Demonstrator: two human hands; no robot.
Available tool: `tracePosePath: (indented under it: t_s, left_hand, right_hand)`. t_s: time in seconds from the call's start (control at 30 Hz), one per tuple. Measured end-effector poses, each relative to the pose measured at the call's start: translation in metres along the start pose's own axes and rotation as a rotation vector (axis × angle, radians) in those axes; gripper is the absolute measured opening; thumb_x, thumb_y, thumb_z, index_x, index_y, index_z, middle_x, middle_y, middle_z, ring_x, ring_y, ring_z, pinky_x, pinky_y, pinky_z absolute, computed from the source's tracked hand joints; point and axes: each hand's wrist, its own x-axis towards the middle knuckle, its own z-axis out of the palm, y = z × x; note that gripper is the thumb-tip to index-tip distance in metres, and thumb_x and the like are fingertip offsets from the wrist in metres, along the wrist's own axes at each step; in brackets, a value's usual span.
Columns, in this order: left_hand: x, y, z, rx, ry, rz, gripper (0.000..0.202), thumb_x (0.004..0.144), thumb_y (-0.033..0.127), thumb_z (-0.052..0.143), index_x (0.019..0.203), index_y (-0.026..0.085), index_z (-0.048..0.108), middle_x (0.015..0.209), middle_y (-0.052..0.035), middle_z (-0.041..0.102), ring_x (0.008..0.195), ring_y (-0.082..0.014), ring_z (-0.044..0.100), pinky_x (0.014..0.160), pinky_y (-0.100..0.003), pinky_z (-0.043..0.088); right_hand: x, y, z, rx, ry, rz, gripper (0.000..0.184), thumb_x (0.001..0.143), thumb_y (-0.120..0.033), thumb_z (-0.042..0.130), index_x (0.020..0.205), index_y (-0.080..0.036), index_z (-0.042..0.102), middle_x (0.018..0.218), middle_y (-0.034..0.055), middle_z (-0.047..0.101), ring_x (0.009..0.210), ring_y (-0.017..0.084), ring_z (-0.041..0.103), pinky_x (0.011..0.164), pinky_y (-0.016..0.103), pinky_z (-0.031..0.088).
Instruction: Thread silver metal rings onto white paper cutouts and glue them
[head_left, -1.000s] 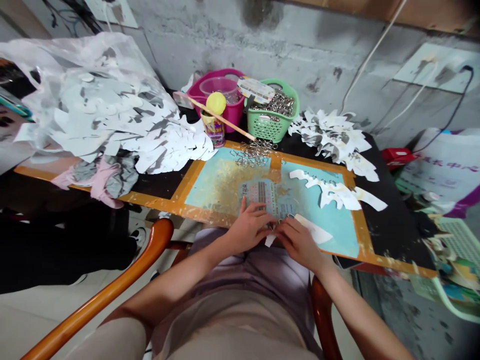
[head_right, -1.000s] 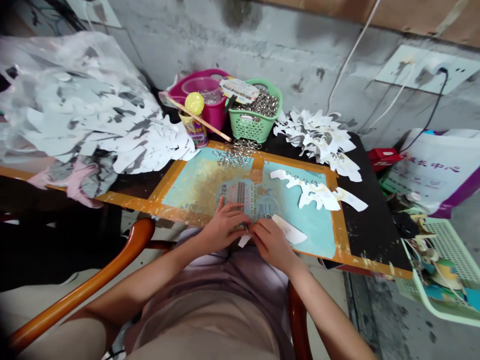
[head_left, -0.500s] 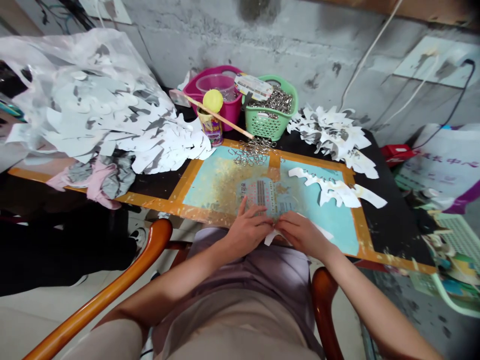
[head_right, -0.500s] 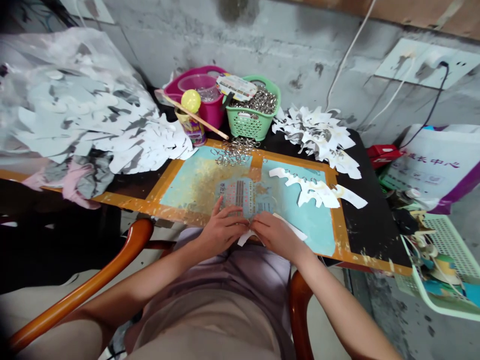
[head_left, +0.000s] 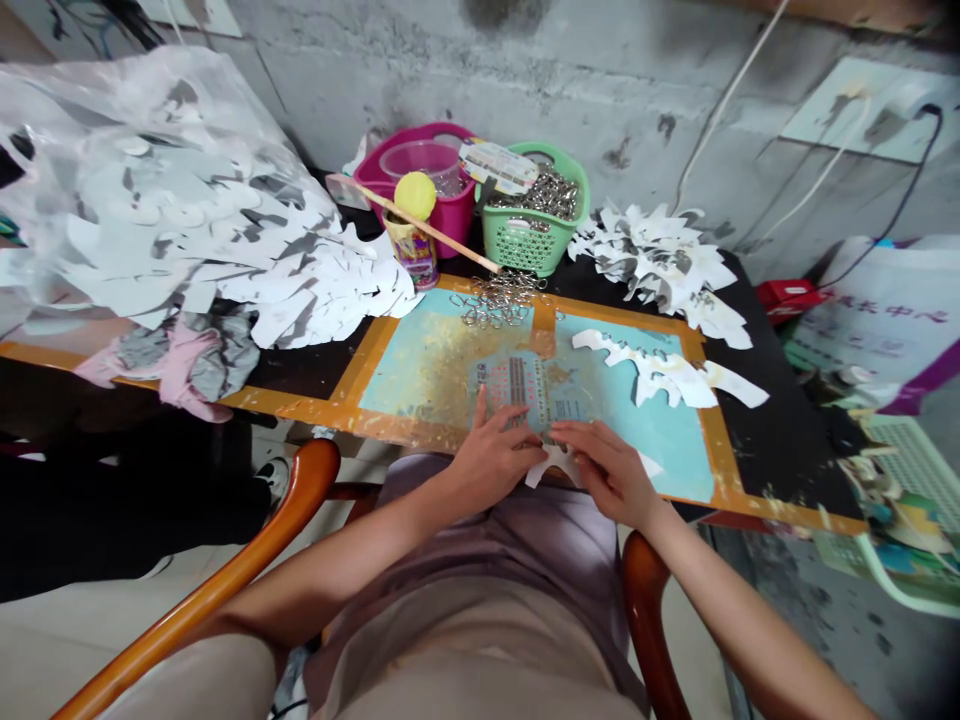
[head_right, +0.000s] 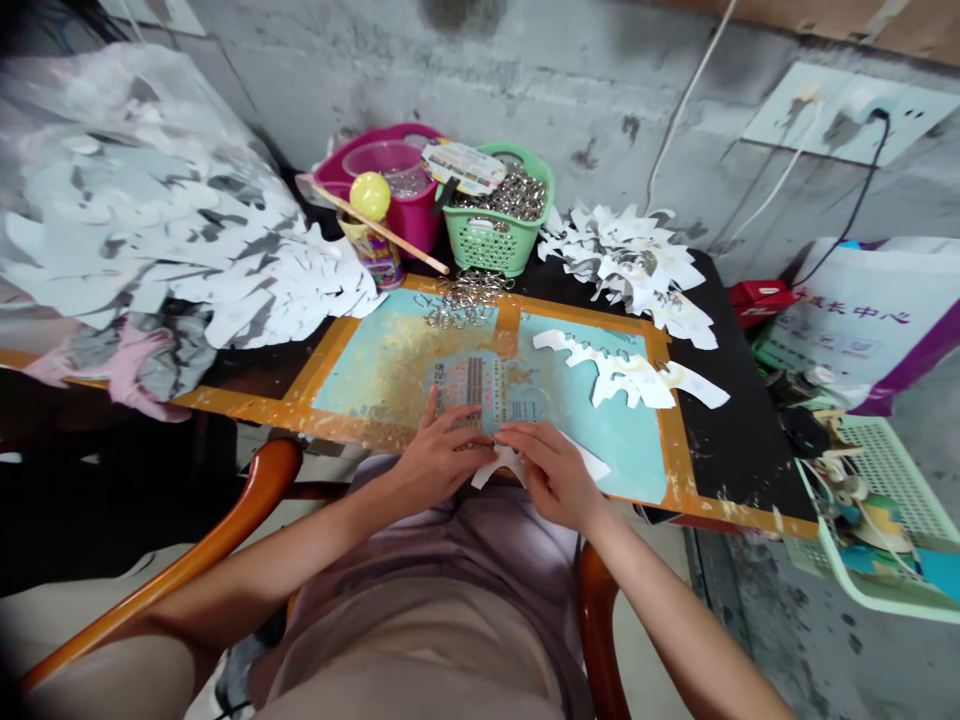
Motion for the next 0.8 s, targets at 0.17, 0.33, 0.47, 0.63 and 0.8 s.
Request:
tracePosePath:
  t_s: [0.17,0.33,0.47,0.63,0.8]
  left_hand:
    - [0.001,0.002,-0.002,0.031,-0.026,0.002,0.021,0.095,0.023,0.056,0.106,0.030,0.072,0.107,-0.0028,0.073,0.128,-0.0311,0.050,0.117,-0.069,0.013]
    - [0.000,0.000,-0.005,0.010,-0.018,0.015,0.023,0.095,0.021,0.054,0.107,0.029,0.071,0.103,-0.0019,0.074,0.129,-0.0305,0.050,0.118,-0.068,0.010]
    - [-0.001,-0.004,-0.011,-0.071,-0.047,0.030,0.023,0.095,0.018,0.050,0.109,0.023,0.068,0.109,-0.0038,0.072,0.130,-0.0274,0.049,0.121,-0.060,0.012]
    - [0.011,-0.008,-0.017,-0.142,-0.161,-0.052,0.025,0.088,0.021,0.057,0.112,0.020,0.066,0.123,-0.0117,0.059,0.123,-0.0289,0.052,0.115,-0.060,0.025]
    - [0.040,-0.011,-0.022,-0.014,-0.292,-0.006,0.017,0.091,0.023,0.056,0.097,0.016,0.070,0.128,-0.0161,0.049,0.123,-0.0355,0.048,0.109,-0.069,0.028]
  right_hand:
    - [-0.003,-0.001,0.008,-0.019,-0.061,0.003,0.053,0.093,-0.008,0.043,0.143,-0.024,0.038,0.109,0.0100,0.068,0.096,0.026,0.060,0.080,0.042,0.053]
    - [-0.003,-0.003,0.012,-0.176,-0.100,-0.002,0.056,0.091,-0.010,0.043,0.146,-0.018,0.032,0.100,0.0128,0.066,0.087,0.028,0.059,0.073,0.043,0.054]
    - [0.000,-0.007,0.013,-0.196,-0.110,0.006,0.058,0.092,-0.011,0.045,0.147,-0.017,0.028,0.101,0.0128,0.067,0.091,0.028,0.060,0.078,0.045,0.054]
    - [-0.001,-0.007,0.015,-0.184,-0.094,0.007,0.061,0.092,-0.011,0.047,0.149,-0.018,0.025,0.104,0.0118,0.069,0.096,0.030,0.061,0.083,0.047,0.053]
    - [-0.006,-0.009,0.014,-0.172,-0.080,0.033,0.064,0.091,-0.011,0.048,0.149,-0.017,0.023,0.105,0.0114,0.071,0.097,0.030,0.062,0.086,0.048,0.051]
